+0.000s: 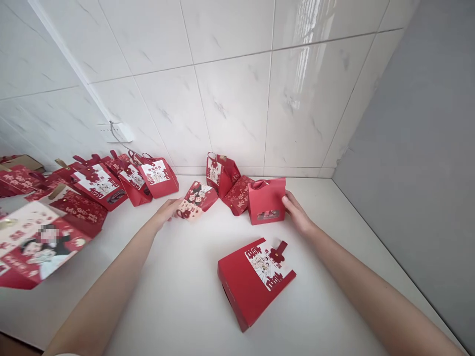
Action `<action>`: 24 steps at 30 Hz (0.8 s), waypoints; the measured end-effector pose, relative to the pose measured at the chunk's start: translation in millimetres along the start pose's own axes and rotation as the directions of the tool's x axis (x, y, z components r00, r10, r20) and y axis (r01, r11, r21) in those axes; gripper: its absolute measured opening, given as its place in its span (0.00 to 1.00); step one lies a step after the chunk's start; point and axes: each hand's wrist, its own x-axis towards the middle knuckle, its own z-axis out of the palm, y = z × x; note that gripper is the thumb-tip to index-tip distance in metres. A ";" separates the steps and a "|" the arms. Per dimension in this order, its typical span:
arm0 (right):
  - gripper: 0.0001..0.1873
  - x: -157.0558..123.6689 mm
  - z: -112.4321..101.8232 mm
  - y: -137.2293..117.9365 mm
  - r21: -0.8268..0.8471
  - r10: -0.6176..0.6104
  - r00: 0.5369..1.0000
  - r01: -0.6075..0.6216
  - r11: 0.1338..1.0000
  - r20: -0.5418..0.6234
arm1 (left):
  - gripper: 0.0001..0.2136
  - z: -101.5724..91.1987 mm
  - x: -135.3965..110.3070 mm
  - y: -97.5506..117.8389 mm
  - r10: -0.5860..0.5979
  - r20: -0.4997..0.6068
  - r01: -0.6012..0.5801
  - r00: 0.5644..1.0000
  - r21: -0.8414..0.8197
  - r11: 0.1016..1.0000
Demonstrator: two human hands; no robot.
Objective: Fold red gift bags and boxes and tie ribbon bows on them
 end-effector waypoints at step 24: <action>0.18 4.1 33.2 -53.8 -0.986 0.144 0.990 -0.026 0.165 -0.002 | 0.03 20.4 -79.1 74.6 0.253 0.556 -0.605 0.792 0.660 0.445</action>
